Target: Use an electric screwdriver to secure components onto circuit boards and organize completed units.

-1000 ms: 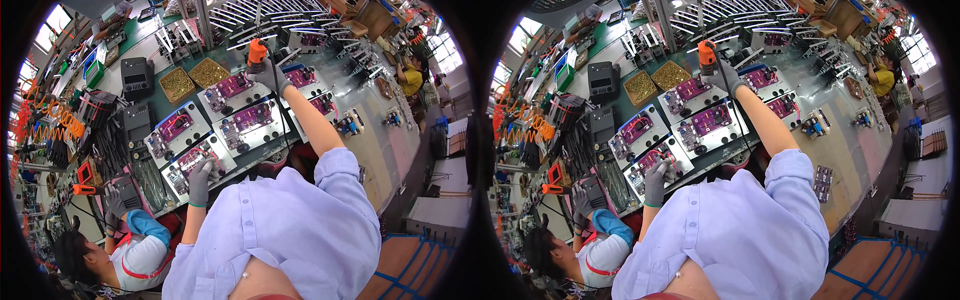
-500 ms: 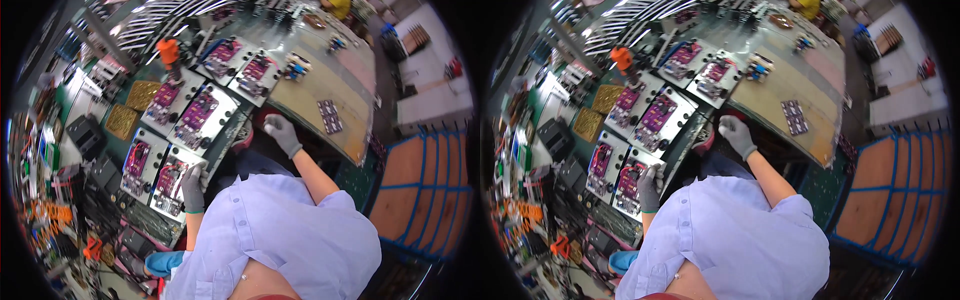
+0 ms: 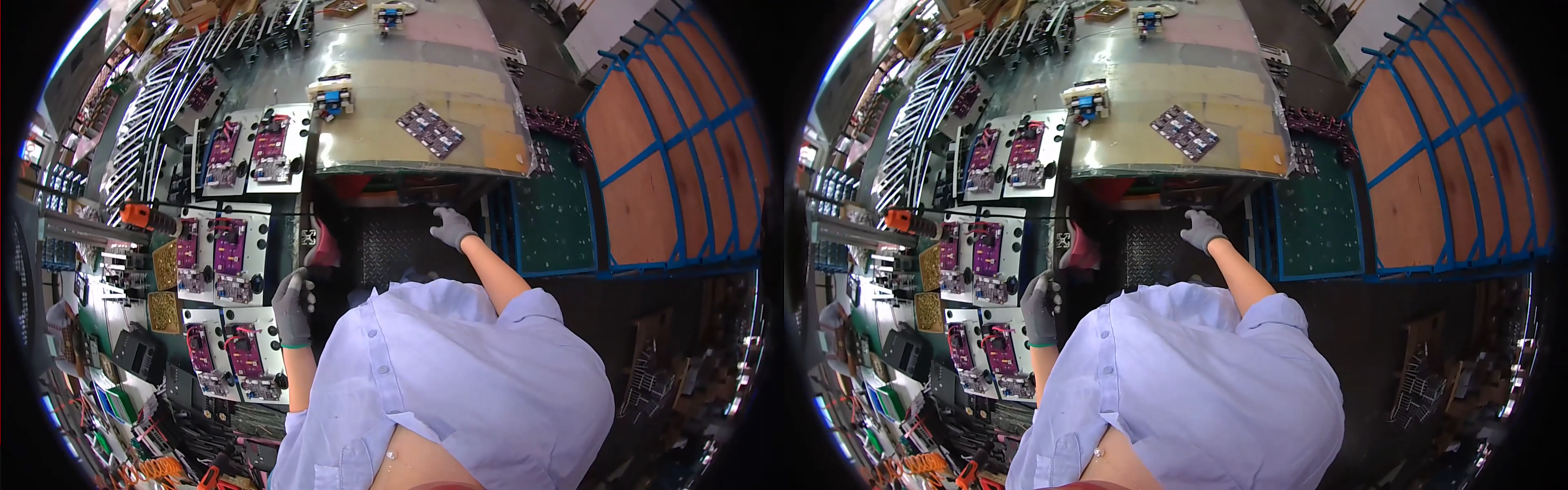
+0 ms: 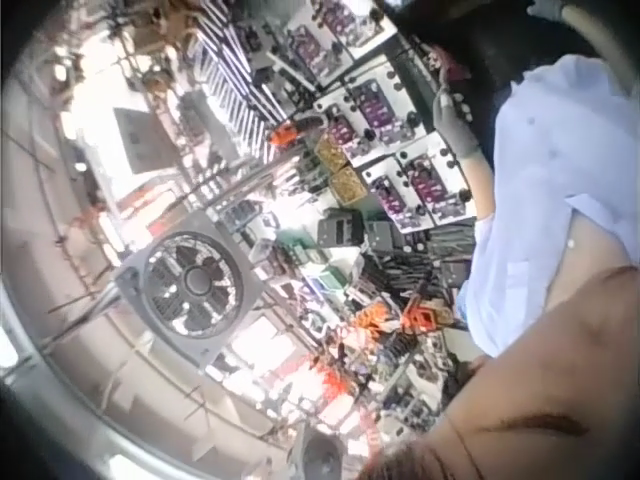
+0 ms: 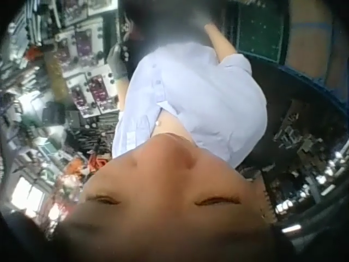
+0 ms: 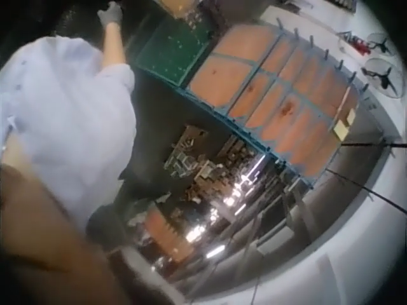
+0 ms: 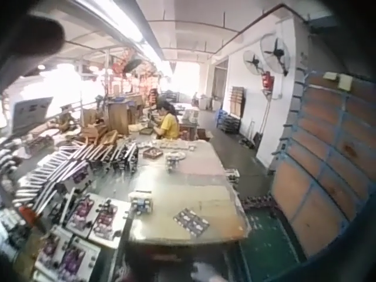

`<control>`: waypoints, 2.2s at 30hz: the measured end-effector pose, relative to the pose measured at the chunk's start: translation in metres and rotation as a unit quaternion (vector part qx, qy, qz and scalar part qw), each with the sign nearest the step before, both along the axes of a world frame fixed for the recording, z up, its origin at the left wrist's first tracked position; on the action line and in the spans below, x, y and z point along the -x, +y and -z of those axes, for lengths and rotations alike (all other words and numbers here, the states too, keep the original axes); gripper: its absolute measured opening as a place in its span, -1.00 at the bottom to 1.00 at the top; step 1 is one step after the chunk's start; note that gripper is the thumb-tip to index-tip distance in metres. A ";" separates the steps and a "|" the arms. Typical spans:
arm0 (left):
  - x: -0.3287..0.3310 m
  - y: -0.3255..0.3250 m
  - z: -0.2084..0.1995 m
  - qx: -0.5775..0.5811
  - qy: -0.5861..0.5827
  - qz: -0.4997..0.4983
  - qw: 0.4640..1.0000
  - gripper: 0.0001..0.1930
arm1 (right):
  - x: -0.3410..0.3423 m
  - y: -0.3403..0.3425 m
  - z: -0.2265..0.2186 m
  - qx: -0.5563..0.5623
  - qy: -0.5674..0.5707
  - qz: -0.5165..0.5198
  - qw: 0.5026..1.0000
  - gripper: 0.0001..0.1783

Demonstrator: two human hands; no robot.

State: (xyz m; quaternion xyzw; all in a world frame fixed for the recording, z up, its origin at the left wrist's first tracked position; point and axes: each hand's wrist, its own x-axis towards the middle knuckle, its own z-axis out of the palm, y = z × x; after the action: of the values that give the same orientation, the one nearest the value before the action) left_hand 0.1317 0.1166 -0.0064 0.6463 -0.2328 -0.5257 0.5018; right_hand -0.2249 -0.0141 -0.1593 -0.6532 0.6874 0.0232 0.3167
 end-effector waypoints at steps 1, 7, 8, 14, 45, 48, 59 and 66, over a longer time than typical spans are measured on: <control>-0.004 0.000 0.008 -0.005 0.004 0.002 1.000 -0.68 | -0.004 -0.011 0.001 0.002 -0.004 0.006 1.000 -0.42; -0.010 -0.015 0.014 -0.049 -0.024 0.022 0.998 -0.68 | -0.048 -0.090 -0.002 0.152 0.024 0.044 0.987 -0.41; -0.009 -0.018 0.016 -0.048 -0.028 0.032 0.998 -0.68 | -0.056 -0.100 -0.002 0.158 0.048 0.030 0.986 -0.40; -0.006 -0.024 0.034 -0.074 -0.009 0.100 0.992 -0.65 | -0.127 -0.144 0.024 0.198 0.105 -0.085 0.971 -0.19; 0.122 -0.215 0.110 -0.075 0.161 0.268 0.947 -0.60 | -0.016 -0.036 -0.022 -0.026 -0.562 0.384 0.732 -0.71; 0.153 -0.227 0.067 -0.011 0.089 0.385 0.918 -0.58 | 0.013 0.008 -0.056 0.108 -0.695 0.474 0.530 -0.65; 0.143 -0.231 0.115 0.387 -0.431 0.588 0.565 -0.64 | 0.031 0.130 0.112 0.086 -0.342 0.894 0.275 -0.72; 0.091 -0.271 0.096 0.478 -0.481 0.533 0.507 -0.70 | -0.010 -0.003 0.152 0.138 -0.412 0.863 0.259 -0.63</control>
State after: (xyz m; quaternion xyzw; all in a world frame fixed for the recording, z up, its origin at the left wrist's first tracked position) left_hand 0.0407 -0.1544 -0.1022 0.2166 -0.9547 -0.1116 0.1708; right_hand -0.2144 -0.0175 -0.3111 0.3707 0.6140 -0.6314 0.2947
